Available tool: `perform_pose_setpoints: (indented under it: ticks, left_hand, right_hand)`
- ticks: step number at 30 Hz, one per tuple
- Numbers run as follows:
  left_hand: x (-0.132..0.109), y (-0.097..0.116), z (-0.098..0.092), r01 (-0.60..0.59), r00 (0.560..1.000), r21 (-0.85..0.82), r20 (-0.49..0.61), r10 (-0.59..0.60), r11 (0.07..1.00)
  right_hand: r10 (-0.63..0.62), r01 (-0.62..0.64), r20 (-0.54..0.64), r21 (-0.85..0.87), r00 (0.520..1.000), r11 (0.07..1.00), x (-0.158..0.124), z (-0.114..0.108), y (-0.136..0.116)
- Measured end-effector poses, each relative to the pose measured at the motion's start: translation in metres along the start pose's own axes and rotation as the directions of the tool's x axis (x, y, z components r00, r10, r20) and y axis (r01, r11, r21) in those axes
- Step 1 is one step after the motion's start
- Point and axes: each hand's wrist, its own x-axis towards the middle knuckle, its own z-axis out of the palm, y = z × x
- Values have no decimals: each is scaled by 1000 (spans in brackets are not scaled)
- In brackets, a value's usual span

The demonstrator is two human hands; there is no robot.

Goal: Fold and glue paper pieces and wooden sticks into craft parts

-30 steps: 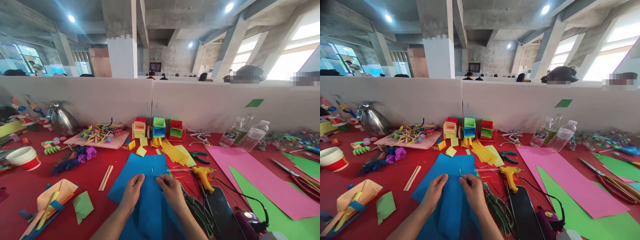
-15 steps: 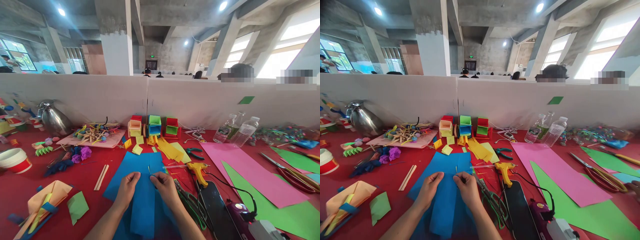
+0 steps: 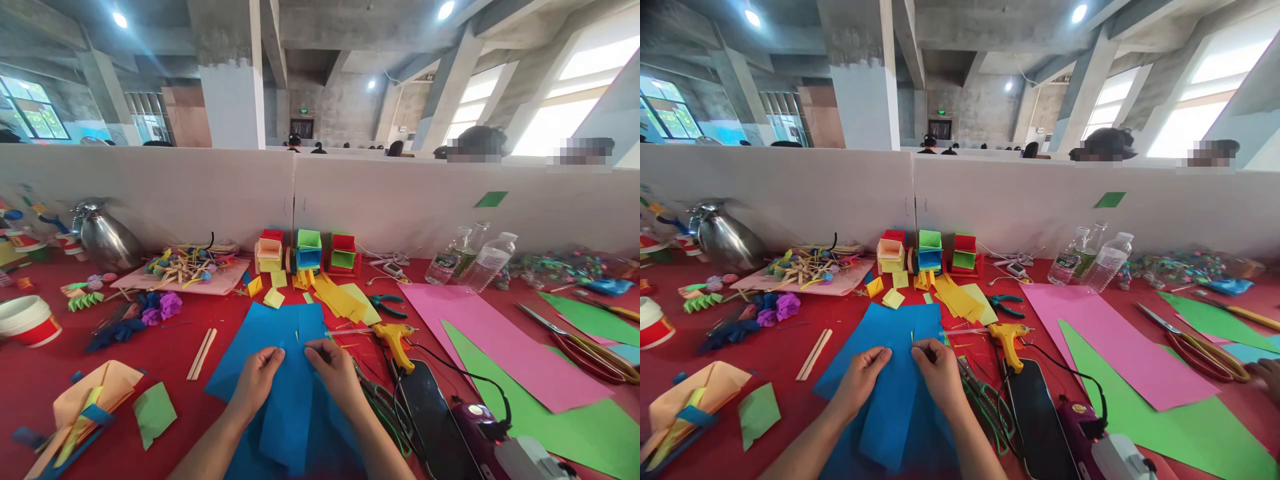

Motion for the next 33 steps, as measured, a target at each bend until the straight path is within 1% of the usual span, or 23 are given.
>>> perform_pose_setpoints:
  ticks: [2,4,7,9,11,13,19,21,22,23,24,26,28,30,31,32,33]
  left_hand:
    - [-1,-1,2,-26,999,109,43,22,994]
    - [-2,-3,5,-53,994,179,107,35,982]
    - [-4,-4,11,-68,984,226,176,28,972]
    - [-5,-4,14,-71,982,228,188,28,971]
    - [-6,-3,14,-75,981,221,191,32,972]
    - [-7,0,14,-81,980,217,197,38,973]
    - [-12,9,12,-97,968,185,245,50,978]
    - [-12,11,9,-62,961,161,275,16,985]
    - [-12,11,6,-13,952,152,304,-34,988]
    - [-11,11,2,51,933,144,345,-99,988]
    - [-11,11,-2,121,901,142,400,-169,982]
    - [-11,11,-12,225,809,169,517,-280,960]
    - [-12,11,-24,257,715,214,614,-334,942]
    - [-13,12,-36,275,643,235,676,-360,932]
    - [-13,13,-41,277,645,202,686,-337,939]
    - [-12,14,-46,267,683,131,673,-283,955]
    - [-10,15,-50,238,747,36,632,-207,971]
  right_hand:
    - [-56,57,12,-93,998,994,-2,0,-3]
    - [-131,140,56,-218,990,966,-4,0,-6]
    - [-175,208,124,-336,977,919,-7,3,-10]
    - [-190,225,128,-377,973,899,-8,6,-11]
    - [-227,244,89,-412,970,878,-8,6,-10]
    - [-267,245,14,-445,964,862,-6,3,-8]
    - [-288,143,-225,-500,931,854,5,-27,-4]
    - [-295,128,-271,-501,916,856,7,-33,-4]
    - [-297,124,-285,-497,911,859,7,-34,-5]
    - [-296,123,-294,-489,909,864,7,-35,-5]
    - [-292,121,-301,-478,908,870,6,-34,-5]
    - [-275,118,-304,-447,912,886,5,-32,-7]
    - [-254,113,-306,-410,918,905,4,-31,-8]
    - [-232,106,-313,-370,921,923,3,-31,-9]
    - [-218,102,-313,-347,924,932,4,-32,-9]
    - [-201,98,-305,-321,931,942,4,-33,-8]
    - [-180,95,-283,-292,942,952,5,-34,-8]
